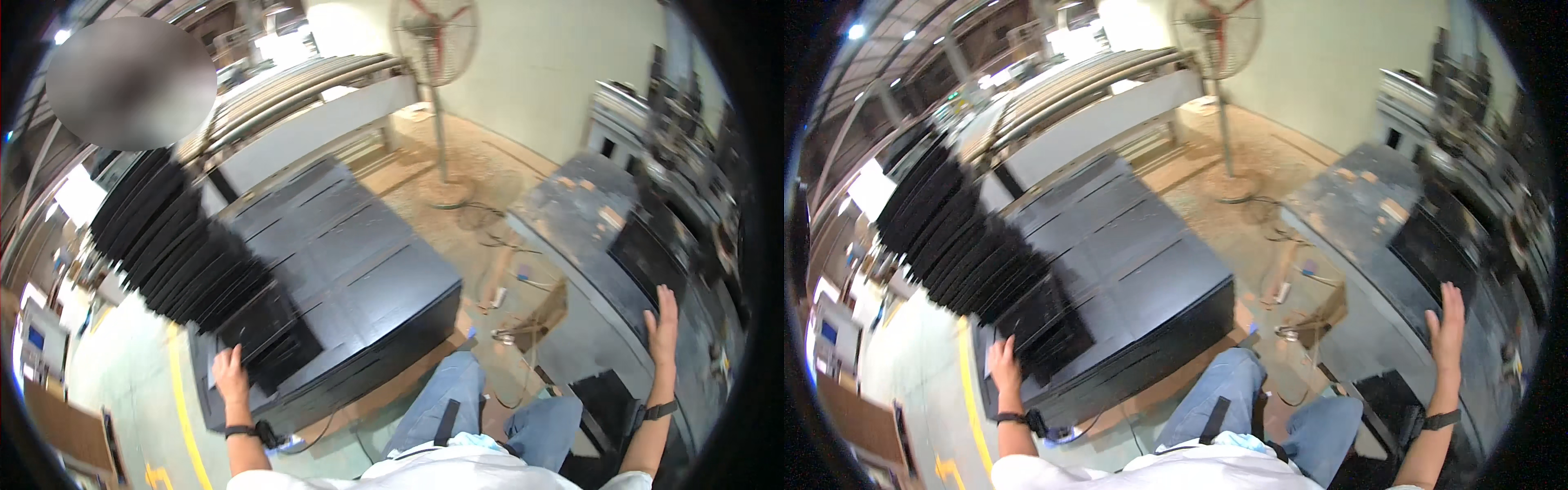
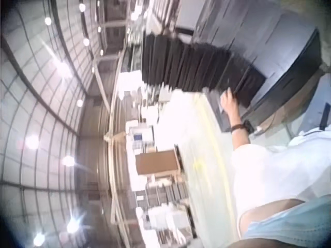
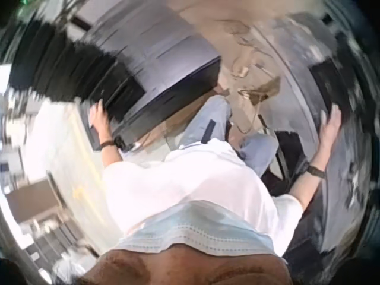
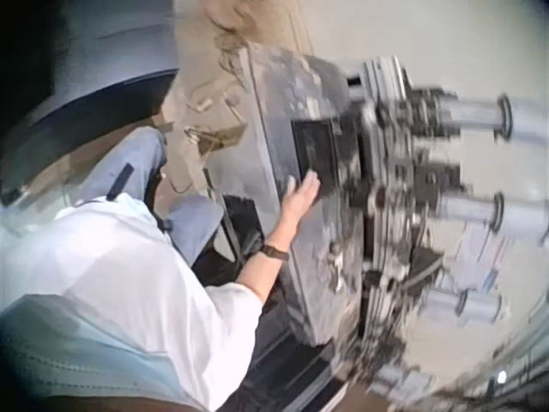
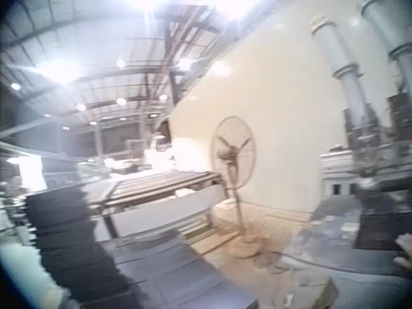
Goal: Operate a multi-spindle boring machine to process black wooden panels in a furniture manufacturing facility.
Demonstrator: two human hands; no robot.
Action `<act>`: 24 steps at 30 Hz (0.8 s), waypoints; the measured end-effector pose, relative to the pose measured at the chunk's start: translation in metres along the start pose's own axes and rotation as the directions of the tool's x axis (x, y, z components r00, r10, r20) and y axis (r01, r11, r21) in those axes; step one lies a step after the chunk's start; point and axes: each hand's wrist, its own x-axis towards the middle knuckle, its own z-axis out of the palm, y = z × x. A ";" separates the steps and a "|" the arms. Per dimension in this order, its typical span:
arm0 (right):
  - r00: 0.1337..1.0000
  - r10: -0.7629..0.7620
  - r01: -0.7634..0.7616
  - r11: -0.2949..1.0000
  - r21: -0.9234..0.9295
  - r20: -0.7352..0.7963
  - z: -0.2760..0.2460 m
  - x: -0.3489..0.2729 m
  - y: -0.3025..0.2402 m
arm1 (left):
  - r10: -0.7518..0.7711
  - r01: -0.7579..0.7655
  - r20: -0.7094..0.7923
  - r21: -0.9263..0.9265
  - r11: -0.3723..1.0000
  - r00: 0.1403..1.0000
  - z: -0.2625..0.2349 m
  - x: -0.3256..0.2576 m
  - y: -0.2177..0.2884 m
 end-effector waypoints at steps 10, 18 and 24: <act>0.566 0.816 -0.725 0.422 -0.545 -0.121 -0.186 -0.337 -0.017 | 0.285 -0.298 -0.138 -0.085 0.951 0.948 0.006 0.048 0.089; 0.641 0.746 -0.733 0.525 -0.433 -0.181 -0.171 -0.352 -0.076 | 0.631 -0.692 -0.567 -0.719 -0.065 0.530 -0.092 0.134 0.554; 0.917 0.326 -0.378 0.894 -0.242 -0.232 -0.200 -0.215 -0.084 | 0.917 -0.660 -0.248 -0.751 0.022 0.313 -0.095 0.109 0.758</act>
